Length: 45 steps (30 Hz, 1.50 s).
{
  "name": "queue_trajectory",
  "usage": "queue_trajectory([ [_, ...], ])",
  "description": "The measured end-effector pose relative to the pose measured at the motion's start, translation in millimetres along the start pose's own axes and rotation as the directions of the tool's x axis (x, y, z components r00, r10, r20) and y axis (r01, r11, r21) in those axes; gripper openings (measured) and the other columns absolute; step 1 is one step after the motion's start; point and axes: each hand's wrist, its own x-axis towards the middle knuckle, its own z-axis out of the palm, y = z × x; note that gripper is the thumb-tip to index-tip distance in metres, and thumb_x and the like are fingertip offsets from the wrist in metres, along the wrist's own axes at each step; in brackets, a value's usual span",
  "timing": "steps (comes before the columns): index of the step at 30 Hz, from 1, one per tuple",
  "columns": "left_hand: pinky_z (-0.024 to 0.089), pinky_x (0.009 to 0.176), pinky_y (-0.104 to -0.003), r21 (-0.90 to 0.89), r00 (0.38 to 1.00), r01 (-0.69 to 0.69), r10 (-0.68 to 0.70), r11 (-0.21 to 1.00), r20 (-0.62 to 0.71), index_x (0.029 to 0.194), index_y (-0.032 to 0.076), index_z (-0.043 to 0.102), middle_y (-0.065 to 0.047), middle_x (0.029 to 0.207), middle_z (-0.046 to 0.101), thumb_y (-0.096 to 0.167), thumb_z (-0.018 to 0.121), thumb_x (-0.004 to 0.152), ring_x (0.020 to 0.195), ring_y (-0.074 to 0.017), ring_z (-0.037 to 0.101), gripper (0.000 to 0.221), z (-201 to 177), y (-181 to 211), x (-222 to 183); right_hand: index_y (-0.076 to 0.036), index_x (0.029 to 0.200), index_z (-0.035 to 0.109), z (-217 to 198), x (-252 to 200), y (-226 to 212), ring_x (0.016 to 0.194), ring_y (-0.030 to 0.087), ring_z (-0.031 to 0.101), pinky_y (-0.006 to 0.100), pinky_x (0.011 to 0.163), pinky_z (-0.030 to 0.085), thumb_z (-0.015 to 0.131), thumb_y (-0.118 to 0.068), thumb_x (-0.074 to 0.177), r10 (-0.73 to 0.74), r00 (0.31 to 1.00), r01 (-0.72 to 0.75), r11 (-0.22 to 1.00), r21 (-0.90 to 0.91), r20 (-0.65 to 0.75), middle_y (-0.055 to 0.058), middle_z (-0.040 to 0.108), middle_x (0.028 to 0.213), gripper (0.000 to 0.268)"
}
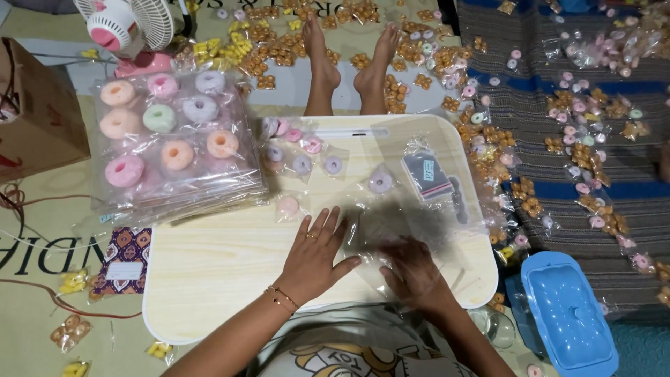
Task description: Packaging small donut-shaped charms into plastic bags on a low table while sitting on the floor.
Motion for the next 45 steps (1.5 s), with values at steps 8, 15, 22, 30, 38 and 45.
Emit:
queue_trajectory([
  [8, 0.018, 0.12, -0.052, -0.004, 0.999, 0.034, -0.034, 0.999, -0.037, 0.143, 0.003, 0.052, -0.012, 0.158, 0.043, 0.056, 0.053, 0.096, 0.147, -0.0301, 0.036, 0.07, 1, -4, 5, -0.004, 0.139, 0.056, -2, 2, -6, 0.129, 0.033, 0.055, 0.045, 0.111, 0.041, 0.066, -0.018, 0.085, 0.172, 0.981, -0.184, 0.974, 0.135, 0.093, 0.013, 0.06, 0.142, 0.056],
  [15, 0.009, 0.123, -0.057, -0.052, 0.947, 0.181, -0.16, 0.982, 0.277, 0.156, 0.017, 0.037, -0.012, 0.166, 0.028, 0.061, 0.043, 0.1, 0.153, -0.0321, 0.023, 0.071, -18, -3, 12, -0.004, 0.127, 0.065, 13, -13, 19, 0.108, 0.041, 0.064, 0.052, 0.099, 0.05, 0.061, -0.036, 0.1, -0.009, 0.996, 0.018, 0.994, -0.11, 0.084, 0.018, 0.067, 0.111, 0.042],
  [22, 0.009, 0.124, -0.056, -0.062, 0.954, 0.187, -0.166, 0.98, 0.248, 0.156, 0.018, 0.039, -0.011, 0.166, 0.029, 0.055, 0.049, 0.098, 0.154, -0.0308, 0.023, 0.069, -10, -7, 10, -0.01, 0.127, 0.07, 7, 9, 14, 0.098, 0.027, 0.071, 0.041, 0.083, 0.055, 0.063, -0.027, 0.097, -0.078, 0.992, 0.056, 0.976, -0.209, -0.102, 0.005, 0.07, 0.112, 0.036],
  [30, 0.006, 0.123, -0.056, -0.031, 0.93, 0.195, -0.174, 0.98, 0.324, 0.159, 0.02, 0.033, -0.011, 0.168, 0.024, 0.056, 0.043, 0.101, 0.155, -0.0303, 0.019, 0.069, -15, -4, 14, -0.002, 0.136, 0.06, 17, 20, 11, 0.112, 0.044, 0.067, 0.05, 0.096, 0.055, 0.063, -0.015, 0.094, -0.215, 0.966, 0.172, 0.95, -0.26, -0.144, 0.024, 0.064, 0.125, 0.044],
  [38, 0.004, 0.123, -0.056, -0.047, 0.921, 0.199, -0.17, 0.979, 0.351, 0.161, 0.021, 0.028, -0.012, 0.168, 0.023, 0.061, 0.034, 0.103, 0.155, -0.0304, 0.018, 0.071, -21, -1, 16, -0.009, 0.151, 0.051, 1, 18, 12, 0.134, 0.039, 0.055, 0.049, 0.114, 0.044, 0.051, -0.013, 0.098, 0.024, 0.998, -0.017, 0.995, -0.101, 0.06, 0.016, 0.058, 0.143, 0.053],
  [45, 0.005, 0.124, -0.055, -0.035, 0.918, 0.204, -0.178, 0.978, 0.355, 0.159, 0.019, 0.032, -0.012, 0.168, 0.023, 0.061, 0.034, 0.103, 0.155, -0.0292, 0.018, 0.07, -21, -1, 15, 0.0, 0.135, 0.058, 29, 11, 28, 0.122, 0.034, 0.06, 0.041, 0.101, 0.051, 0.068, -0.018, 0.092, 0.06, 0.991, -0.05, 0.995, 0.091, -0.116, 0.014, 0.058, 0.123, 0.048],
])
